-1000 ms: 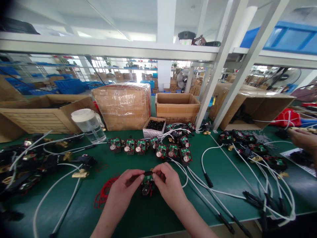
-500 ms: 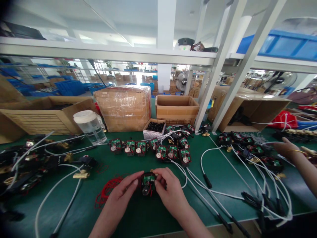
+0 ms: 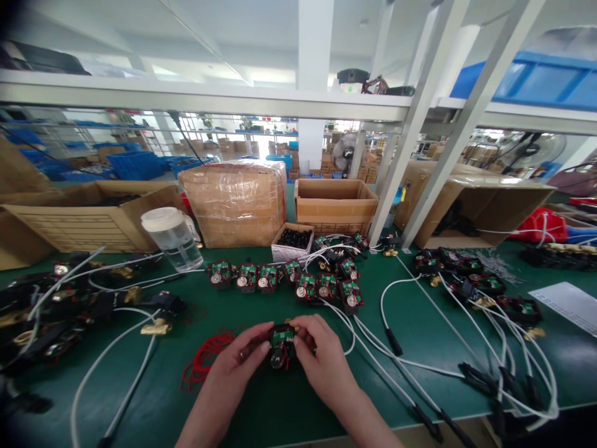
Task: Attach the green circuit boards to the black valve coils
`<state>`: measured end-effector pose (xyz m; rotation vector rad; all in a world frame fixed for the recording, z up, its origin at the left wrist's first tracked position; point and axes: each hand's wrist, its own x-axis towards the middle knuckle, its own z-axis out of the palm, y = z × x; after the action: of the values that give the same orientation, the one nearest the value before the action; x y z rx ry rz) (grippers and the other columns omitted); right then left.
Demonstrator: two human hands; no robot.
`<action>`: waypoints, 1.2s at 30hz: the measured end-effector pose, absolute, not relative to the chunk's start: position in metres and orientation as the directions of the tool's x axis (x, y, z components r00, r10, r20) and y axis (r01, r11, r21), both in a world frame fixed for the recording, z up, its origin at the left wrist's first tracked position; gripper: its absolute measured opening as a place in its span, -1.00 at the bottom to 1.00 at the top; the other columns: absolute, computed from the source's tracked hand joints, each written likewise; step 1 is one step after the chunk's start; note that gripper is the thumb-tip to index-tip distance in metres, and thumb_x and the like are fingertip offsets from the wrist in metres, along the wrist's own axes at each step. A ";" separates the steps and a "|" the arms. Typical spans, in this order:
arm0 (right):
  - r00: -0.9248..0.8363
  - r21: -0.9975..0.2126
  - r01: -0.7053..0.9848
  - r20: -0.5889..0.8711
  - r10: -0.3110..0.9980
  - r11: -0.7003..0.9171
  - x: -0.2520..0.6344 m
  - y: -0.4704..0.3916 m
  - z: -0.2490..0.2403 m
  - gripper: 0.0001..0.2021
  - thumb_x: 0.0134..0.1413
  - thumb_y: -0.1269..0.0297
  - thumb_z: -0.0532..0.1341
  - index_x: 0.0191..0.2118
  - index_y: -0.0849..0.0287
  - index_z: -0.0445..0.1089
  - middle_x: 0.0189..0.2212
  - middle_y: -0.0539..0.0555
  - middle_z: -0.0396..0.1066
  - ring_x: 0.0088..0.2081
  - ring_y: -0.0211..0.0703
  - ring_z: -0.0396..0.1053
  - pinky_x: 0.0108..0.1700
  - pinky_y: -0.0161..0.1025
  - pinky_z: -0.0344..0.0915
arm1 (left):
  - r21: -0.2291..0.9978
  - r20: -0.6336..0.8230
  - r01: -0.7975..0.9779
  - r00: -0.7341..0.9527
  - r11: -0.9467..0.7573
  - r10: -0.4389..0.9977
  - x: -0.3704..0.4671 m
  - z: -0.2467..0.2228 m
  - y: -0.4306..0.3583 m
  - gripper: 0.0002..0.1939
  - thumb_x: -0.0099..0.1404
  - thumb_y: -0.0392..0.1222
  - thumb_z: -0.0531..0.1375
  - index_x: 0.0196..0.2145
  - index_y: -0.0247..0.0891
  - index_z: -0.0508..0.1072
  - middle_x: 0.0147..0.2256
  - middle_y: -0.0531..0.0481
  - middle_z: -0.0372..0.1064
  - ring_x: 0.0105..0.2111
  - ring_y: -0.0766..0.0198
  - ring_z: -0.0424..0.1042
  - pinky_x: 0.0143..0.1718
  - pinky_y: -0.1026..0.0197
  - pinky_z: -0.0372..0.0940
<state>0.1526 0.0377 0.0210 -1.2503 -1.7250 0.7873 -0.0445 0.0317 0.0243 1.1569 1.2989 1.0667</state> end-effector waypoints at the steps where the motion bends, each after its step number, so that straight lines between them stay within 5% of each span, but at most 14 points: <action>1: -0.145 -0.855 0.423 0.265 0.953 0.302 0.153 0.038 0.021 -0.74 0.19 0.47 0.13 -0.06 0.08 0.43 -0.27 0.03 0.38 -0.26 -0.14 0.37 -0.20 -0.20 0.34 | 0.989 -0.141 0.052 0.011 0.140 0.990 -0.045 0.025 0.031 -0.61 0.23 0.00 0.24 -0.02 -0.14 0.59 0.01 -0.09 0.57 0.03 0.05 0.51 0.16 -0.02 0.32; 16: -0.136 -0.854 0.414 0.283 0.949 0.314 0.152 0.038 0.020 -0.75 0.19 0.45 0.14 -0.07 0.08 0.44 -0.29 0.02 0.38 -0.28 -0.15 0.38 -0.22 -0.21 0.35 | 0.985 -0.165 0.063 0.058 0.161 0.985 -0.047 0.022 0.035 -0.57 0.15 -0.07 0.30 0.00 -0.14 0.58 -0.01 -0.07 0.58 0.01 0.06 0.52 0.14 0.01 0.34; 22: -0.143 -0.857 0.412 0.276 0.950 0.311 0.154 0.037 0.023 -0.74 0.19 0.46 0.14 -0.07 0.08 0.44 -0.29 0.02 0.38 -0.28 -0.15 0.38 -0.22 -0.22 0.35 | 0.986 -0.164 0.047 0.037 0.162 0.986 -0.048 0.021 0.034 -0.61 0.30 0.01 0.16 0.00 -0.13 0.58 0.05 -0.05 0.55 0.05 0.08 0.50 0.21 -0.01 0.27; 36: -0.321 -0.775 0.506 0.237 0.917 0.378 0.132 0.080 0.054 -0.89 0.02 0.47 0.36 -0.39 0.12 0.47 -0.35 -0.04 0.29 -0.30 -0.22 0.34 -0.26 -0.28 0.25 | 0.986 -0.162 0.035 0.046 0.160 0.986 -0.047 0.027 0.033 -0.64 0.24 -0.10 0.25 -0.01 -0.12 0.59 0.04 -0.06 0.56 0.03 0.04 0.51 0.19 -0.04 0.29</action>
<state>0.1324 0.0801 0.0543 -1.2233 -1.9639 0.7777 -0.0468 0.0332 0.0268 1.1343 1.2678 1.0394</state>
